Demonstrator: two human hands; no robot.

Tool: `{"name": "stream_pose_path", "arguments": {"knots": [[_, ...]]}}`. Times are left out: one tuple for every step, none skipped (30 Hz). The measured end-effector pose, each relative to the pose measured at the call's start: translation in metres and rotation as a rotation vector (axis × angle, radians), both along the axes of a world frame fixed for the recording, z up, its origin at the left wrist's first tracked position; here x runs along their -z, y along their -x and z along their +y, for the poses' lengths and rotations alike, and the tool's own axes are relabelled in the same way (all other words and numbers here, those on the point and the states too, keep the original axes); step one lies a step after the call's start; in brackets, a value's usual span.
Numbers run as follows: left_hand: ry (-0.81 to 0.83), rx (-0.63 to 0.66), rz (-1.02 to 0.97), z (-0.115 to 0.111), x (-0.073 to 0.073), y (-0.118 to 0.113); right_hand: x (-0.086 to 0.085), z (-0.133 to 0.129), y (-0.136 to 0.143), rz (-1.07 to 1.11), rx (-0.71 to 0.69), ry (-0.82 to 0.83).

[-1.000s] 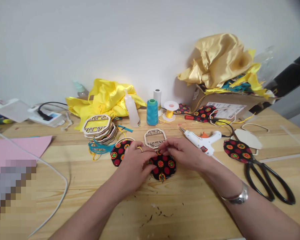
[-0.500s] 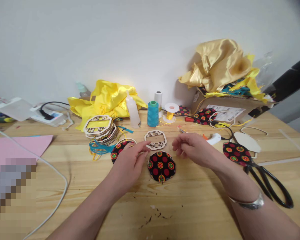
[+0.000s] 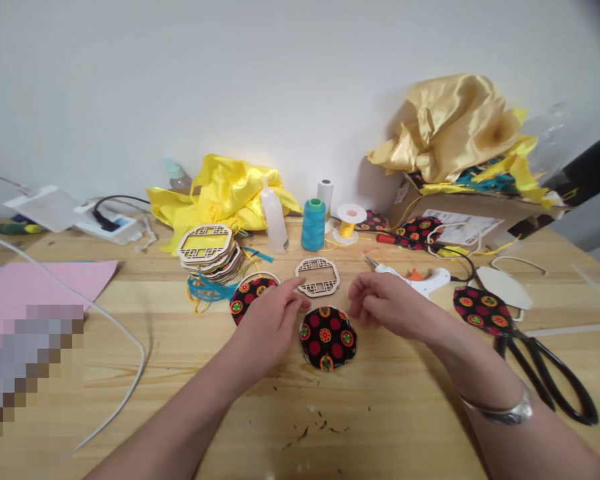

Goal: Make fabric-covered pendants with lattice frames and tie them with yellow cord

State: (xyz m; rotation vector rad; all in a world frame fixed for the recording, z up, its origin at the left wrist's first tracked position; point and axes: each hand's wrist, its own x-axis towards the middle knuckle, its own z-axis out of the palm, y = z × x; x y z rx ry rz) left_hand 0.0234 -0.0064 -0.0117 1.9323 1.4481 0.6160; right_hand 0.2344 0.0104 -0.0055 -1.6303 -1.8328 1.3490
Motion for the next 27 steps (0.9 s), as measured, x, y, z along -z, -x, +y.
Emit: {"name": "stream_pose_path", "arguments": {"knots": [[-0.012, -0.008, -0.004, 0.0, 0.0, 0.001, -0.003, -0.001, 0.002, -0.012, -0.013, -0.055], [-0.027, 0.002, 0.006, 0.001, 0.0, 0.001, -0.006, -0.003, 0.004, -0.028, -0.039, -0.107], [-0.044, 0.031, 0.028, 0.001, 0.0, 0.002, -0.01, -0.005, 0.007, -0.049, -0.074, -0.15], [-0.064, 0.076, 0.061, 0.0, -0.001, 0.002, -0.013, -0.007, 0.01, -0.07, -0.116, -0.188], [-0.086, 0.124, 0.095, 0.0, -0.002, 0.003, -0.015, -0.01, 0.012, -0.086, -0.161, -0.23], [-0.108, 0.169, 0.125, -0.001, -0.002, 0.003, -0.016, -0.012, 0.014, -0.097, -0.204, -0.287], [-0.131, 0.2, 0.145, -0.001, -0.003, 0.003, -0.014, -0.015, 0.016, -0.102, -0.238, -0.365], [-0.152, 0.215, 0.155, -0.002, -0.004, 0.003, -0.012, -0.017, 0.016, -0.103, -0.264, -0.461], [-0.172, 0.219, 0.156, -0.002, -0.005, 0.003, -0.007, -0.019, 0.016, -0.099, -0.279, -0.569], [-0.19, 0.223, 0.154, -0.002, -0.005, 0.003, -0.002, -0.021, 0.016, -0.095, -0.287, -0.677], [-0.205, 0.23, 0.149, -0.002, -0.006, 0.003, 0.003, -0.023, 0.015, -0.086, -0.303, -0.761], [-0.216, 0.242, 0.145, -0.002, -0.006, 0.002, 0.007, -0.025, 0.014, -0.075, -0.325, -0.812], [-0.224, 0.255, 0.143, -0.002, -0.006, 0.002, 0.01, -0.025, 0.012, -0.062, -0.353, -0.83], [-0.225, 0.265, 0.144, -0.001, -0.005, 0.002, 0.012, -0.026, 0.011, -0.046, -0.382, -0.825], [-0.222, 0.271, 0.148, -0.001, -0.005, 0.002, 0.013, -0.026, 0.01, -0.03, -0.407, -0.803], [-0.215, 0.269, 0.154, -0.002, -0.005, 0.002, 0.012, -0.025, 0.009, -0.015, -0.427, -0.777], [-0.205, 0.264, 0.16, -0.002, -0.005, 0.002, 0.011, -0.024, 0.008, 0.0, -0.441, -0.756], [-0.195, 0.26, 0.165, -0.002, -0.005, 0.002, 0.009, -0.023, 0.008, 0.014, -0.453, -0.743], [-0.184, 0.258, 0.169, -0.002, -0.005, 0.002, 0.007, -0.022, 0.007, 0.025, -0.467, -0.733], [-0.177, 0.258, 0.173, -0.002, -0.005, 0.001, 0.006, -0.021, 0.006, 0.03, -0.479, -0.728], [-0.173, 0.256, 0.175, -0.002, -0.005, 0.001, 0.005, -0.02, 0.006, 0.029, -0.488, -0.723], [-0.172, 0.248, 0.177, -0.002, -0.004, 0.001, 0.005, -0.02, 0.005, 0.027, -0.495, -0.721], [-0.174, 0.231, 0.176, -0.001, -0.003, 0.0, 0.005, -0.019, 0.004, 0.023, -0.5, -0.719], [-0.18, 0.207, 0.172, -0.001, -0.001, 0.0, 0.006, -0.019, 0.004, 0.018, -0.502, -0.718], [-0.186, 0.183, 0.166, 0.0, 0.0, 0.0, 0.006, -0.018, 0.004, 0.013, -0.502, -0.718], [-0.192, 0.162, 0.159, 0.0, 0.002, 0.0, 0.007, -0.018, 0.003, 0.009, -0.502, -0.717], [-0.197, 0.147, 0.152, 0.0, 0.004, 0.0, 0.008, -0.018, 0.003, 0.006, -0.5, -0.717]]}}
